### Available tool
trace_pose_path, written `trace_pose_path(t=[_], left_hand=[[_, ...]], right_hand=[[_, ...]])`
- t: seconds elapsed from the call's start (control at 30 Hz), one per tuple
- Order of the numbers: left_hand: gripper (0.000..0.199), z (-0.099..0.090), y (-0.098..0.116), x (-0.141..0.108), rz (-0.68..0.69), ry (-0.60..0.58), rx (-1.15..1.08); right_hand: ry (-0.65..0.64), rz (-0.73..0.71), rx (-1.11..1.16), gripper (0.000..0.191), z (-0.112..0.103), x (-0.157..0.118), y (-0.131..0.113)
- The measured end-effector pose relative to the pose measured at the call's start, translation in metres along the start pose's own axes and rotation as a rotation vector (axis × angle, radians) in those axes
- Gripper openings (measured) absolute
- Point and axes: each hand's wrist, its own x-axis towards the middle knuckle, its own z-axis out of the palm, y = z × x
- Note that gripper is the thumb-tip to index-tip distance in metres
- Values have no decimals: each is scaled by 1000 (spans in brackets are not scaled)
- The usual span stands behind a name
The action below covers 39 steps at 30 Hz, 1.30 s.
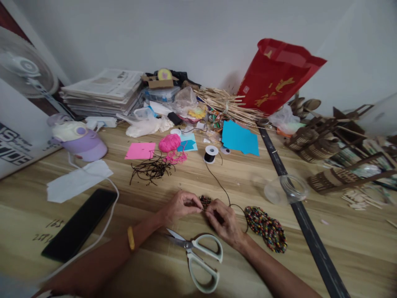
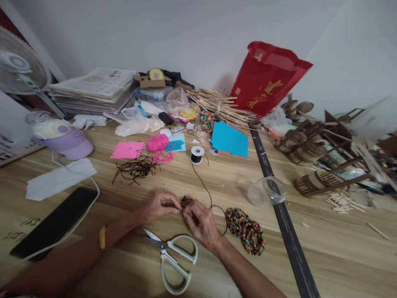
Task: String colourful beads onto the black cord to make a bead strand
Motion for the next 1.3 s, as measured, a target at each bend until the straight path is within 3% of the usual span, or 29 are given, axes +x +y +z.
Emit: trace_pose_path(t=[1.3], left_hand=[[14, 3, 2, -1, 1, 8, 38]], right_hand=[[-6, -16, 5, 12, 1, -1, 3]])
